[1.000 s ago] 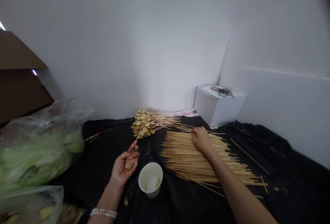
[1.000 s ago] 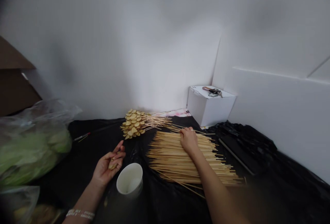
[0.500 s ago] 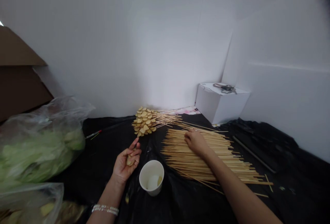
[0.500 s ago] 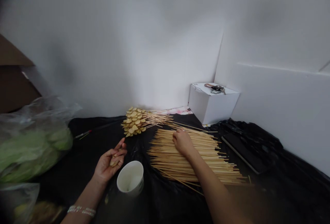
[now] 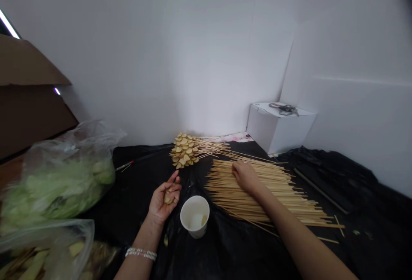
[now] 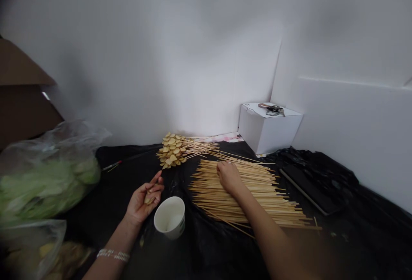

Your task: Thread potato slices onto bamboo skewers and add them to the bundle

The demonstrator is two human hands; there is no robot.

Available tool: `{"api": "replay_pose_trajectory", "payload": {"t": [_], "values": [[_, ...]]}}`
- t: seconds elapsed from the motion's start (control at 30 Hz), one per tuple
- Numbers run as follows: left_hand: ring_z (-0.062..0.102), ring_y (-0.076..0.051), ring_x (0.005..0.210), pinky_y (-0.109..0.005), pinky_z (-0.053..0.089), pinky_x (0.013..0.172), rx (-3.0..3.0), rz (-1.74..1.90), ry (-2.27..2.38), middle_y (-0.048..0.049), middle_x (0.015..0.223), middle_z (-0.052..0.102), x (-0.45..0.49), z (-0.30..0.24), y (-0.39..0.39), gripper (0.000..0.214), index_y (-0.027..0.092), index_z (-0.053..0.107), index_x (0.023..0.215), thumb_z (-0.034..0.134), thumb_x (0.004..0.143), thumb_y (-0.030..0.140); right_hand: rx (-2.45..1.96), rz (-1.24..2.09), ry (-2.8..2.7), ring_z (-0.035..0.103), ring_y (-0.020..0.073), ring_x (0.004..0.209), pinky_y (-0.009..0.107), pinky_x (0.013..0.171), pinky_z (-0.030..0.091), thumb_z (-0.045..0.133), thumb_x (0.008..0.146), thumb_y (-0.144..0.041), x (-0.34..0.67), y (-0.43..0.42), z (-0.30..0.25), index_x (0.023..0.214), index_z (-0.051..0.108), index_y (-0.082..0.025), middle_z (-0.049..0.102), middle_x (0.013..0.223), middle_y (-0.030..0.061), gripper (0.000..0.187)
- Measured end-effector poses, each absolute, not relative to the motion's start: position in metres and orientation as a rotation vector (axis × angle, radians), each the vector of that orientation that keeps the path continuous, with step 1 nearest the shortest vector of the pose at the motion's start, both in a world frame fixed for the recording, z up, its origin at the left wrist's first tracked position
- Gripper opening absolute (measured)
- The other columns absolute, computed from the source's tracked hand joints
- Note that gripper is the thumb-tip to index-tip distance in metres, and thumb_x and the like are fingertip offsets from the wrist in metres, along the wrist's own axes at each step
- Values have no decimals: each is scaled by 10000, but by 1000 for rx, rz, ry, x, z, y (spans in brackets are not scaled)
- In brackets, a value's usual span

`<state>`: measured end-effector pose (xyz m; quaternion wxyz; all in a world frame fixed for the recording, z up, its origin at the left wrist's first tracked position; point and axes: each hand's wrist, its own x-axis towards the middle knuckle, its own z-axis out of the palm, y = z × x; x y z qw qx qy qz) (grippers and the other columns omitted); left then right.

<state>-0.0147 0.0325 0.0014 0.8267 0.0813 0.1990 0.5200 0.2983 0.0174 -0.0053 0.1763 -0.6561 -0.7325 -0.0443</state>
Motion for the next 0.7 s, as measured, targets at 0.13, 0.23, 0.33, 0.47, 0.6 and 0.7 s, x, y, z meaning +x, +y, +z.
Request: {"api": "replay_pose_trajectory", "payload": {"t": [0.13,0.23,0.33,0.47,0.6,0.7], "values": [[417,-49,472,-114,304,324,176,1097,420,-79,801,570,-15,1,33,466,112,514,1230,382,795,11,-1812,-105,-2135,538,160,842,248,737,317,490,882,-229,295,13,3,822,618,-192,648,855,40,146],[422,-50,474,-114,303,325,169,1091,425,-79,800,574,-14,1,33,454,117,521,1227,386,805,18,-1818,-97,-2127,549,151,812,240,720,326,487,894,-279,301,14,6,774,626,-195,655,825,33,202],[428,-48,481,-112,308,333,165,1087,424,-78,803,573,-14,2,33,439,117,530,1219,392,813,24,-1867,-127,-2058,548,155,851,241,743,330,449,901,-216,308,16,5,811,633,-182,655,858,50,207],[426,-45,481,-107,308,334,176,1093,423,-80,804,570,-14,1,33,414,104,547,1184,389,812,18,-1880,-162,-2040,534,160,893,243,788,329,488,871,-188,308,18,-2,818,644,-187,652,873,44,165],[429,-48,481,-110,304,328,180,1101,439,-82,803,568,-14,1,32,398,97,558,1168,390,814,22,-1886,-204,-2071,520,186,923,270,822,323,527,863,-224,302,19,-8,802,659,-177,648,888,66,153],[429,-47,480,-111,322,336,176,1103,444,-82,803,569,-13,2,32,401,94,561,1167,387,813,21,-1886,-228,-2119,518,198,925,284,809,324,508,880,-220,300,20,-10,805,662,-171,647,884,78,178]]}}
